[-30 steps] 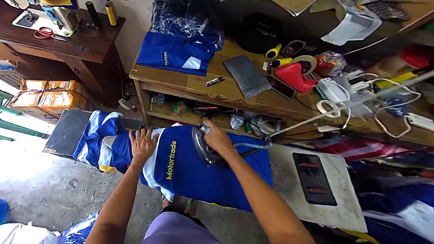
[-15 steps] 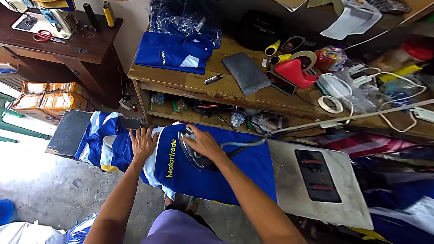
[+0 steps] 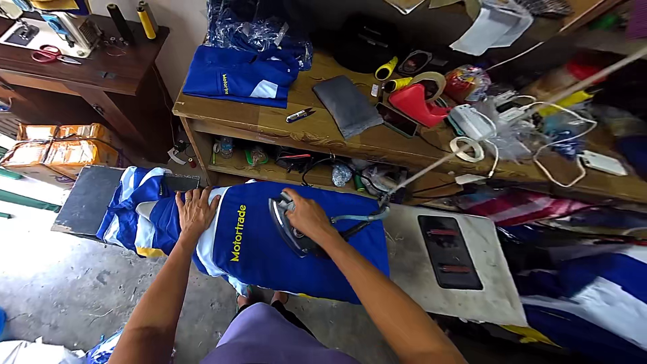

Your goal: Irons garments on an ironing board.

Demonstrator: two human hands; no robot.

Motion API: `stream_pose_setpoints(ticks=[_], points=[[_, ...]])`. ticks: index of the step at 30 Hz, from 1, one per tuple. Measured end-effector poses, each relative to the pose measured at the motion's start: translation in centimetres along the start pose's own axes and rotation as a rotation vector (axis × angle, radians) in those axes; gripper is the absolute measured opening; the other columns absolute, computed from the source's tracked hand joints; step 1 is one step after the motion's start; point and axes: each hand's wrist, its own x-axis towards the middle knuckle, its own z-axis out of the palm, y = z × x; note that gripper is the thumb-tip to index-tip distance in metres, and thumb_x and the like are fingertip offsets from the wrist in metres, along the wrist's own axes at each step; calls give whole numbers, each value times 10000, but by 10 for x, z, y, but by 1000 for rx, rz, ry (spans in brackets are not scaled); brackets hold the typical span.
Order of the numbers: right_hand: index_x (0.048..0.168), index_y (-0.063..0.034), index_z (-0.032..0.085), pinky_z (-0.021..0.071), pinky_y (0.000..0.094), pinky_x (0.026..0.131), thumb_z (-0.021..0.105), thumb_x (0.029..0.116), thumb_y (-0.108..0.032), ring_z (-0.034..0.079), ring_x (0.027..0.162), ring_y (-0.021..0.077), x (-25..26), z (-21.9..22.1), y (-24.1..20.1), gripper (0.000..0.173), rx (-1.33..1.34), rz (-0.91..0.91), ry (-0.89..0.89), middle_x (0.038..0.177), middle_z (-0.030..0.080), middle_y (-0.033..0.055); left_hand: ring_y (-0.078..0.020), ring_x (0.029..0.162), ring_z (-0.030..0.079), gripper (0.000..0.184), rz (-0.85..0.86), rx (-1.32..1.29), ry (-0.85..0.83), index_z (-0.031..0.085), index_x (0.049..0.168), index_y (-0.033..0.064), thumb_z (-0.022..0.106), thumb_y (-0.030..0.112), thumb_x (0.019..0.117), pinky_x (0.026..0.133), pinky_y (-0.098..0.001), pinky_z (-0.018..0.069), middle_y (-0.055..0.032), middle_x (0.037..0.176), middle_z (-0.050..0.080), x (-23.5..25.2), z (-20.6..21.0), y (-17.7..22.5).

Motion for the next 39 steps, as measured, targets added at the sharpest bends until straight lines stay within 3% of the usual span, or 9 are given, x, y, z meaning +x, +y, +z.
stream_pose_setpoints(ticks=[5, 9, 14, 18, 23, 27, 29, 33, 39], points=[[1515, -194, 487, 502, 690, 904, 714, 911, -170, 662, 1098, 473, 39, -40, 103, 646, 85, 96, 187, 1191, 687, 260, -378, 1414, 472, 657, 2, -10, 10, 545, 1477, 263, 248, 650, 1037, 1214, -699, 109, -128, 1429, 603, 0, -1, 2], [1500, -245, 500, 517, 652, 919, 717, 898, -196, 674, 1085, 420, 18, -31, 124, 643, 93, -49, 91, 1197, 692, 218, -372, 1413, 472, 657, -8, 12, 13, 538, 1478, 276, 238, 657, 1035, 1212, -695, 113, -128, 1424, 603, -1, 0, 2], [1516, -308, 470, 548, 595, 786, 535, 971, -645, 705, 895, 385, -26, -9, 102, 644, -39, -353, -81, 1006, 724, 169, -367, 1421, 466, 661, -8, 25, 3, 539, 1477, 272, 227, 653, 1037, 1215, -689, 106, -129, 1430, 599, -1, -2, 3], [1505, -279, 497, 533, 604, 867, 426, 1039, -593, 699, 996, 394, -6, -24, 116, 566, 18, -246, 1, 1084, 721, 186, -361, 1430, 460, 658, 5, 21, -9, 533, 1484, 291, 219, 657, 1037, 1216, -685, 114, -116, 1453, 588, 0, -1, 0], [1520, -282, 479, 519, 633, 920, 596, 977, -568, 684, 1068, 399, 9, -36, 152, 625, 56, -203, 2, 1176, 705, 192, -360, 1516, 343, 659, -11, 28, -15, 495, 1521, 297, 225, 655, 1038, 1217, -694, 87, -97, 1561, 497, 0, 0, 0], [1511, -390, 466, 527, 665, 783, 662, 966, -332, 696, 926, 448, -33, -26, 160, 582, -145, -420, -194, 1051, 722, 207, -451, 1549, 220, 582, -38, -11, 144, 477, 1551, 228, 296, 500, 1070, 1191, -745, 90, -171, 1649, 350, -12, 4, 32], [1511, -396, 463, 530, 655, 740, 655, 958, -275, 702, 880, 440, -56, -21, 167, 598, -188, -496, -235, 991, 728, 193, -445, 1553, 214, 615, -21, -35, 145, 444, 1571, 256, 256, 555, 1068, 1189, -747, 94, -140, 1666, 328, -17, 11, 42], [1519, -360, 467, 541, 628, 764, 642, 960, -268, 703, 875, 428, -72, -30, 197, 593, -90, -313, -142, 984, 724, 202, -440, 1559, 196, 696, -8, -22, 91, 397, 1596, 271, 241, 655, 1037, 1193, -742, 83, -115, 1681, 305, -18, 13, 36], [1512, -318, 494, 529, 634, 863, 673, 949, -298, 700, 999, 428, -35, -56, 262, 591, 1, -81, 55, 1147, 716, 206, -405, 1562, 216, 713, 9, -3, 64, 393, 1594, 302, 224, 689, 1020, 1198, -729, 82, -64, 1672, 338, -15, 8, 12]])
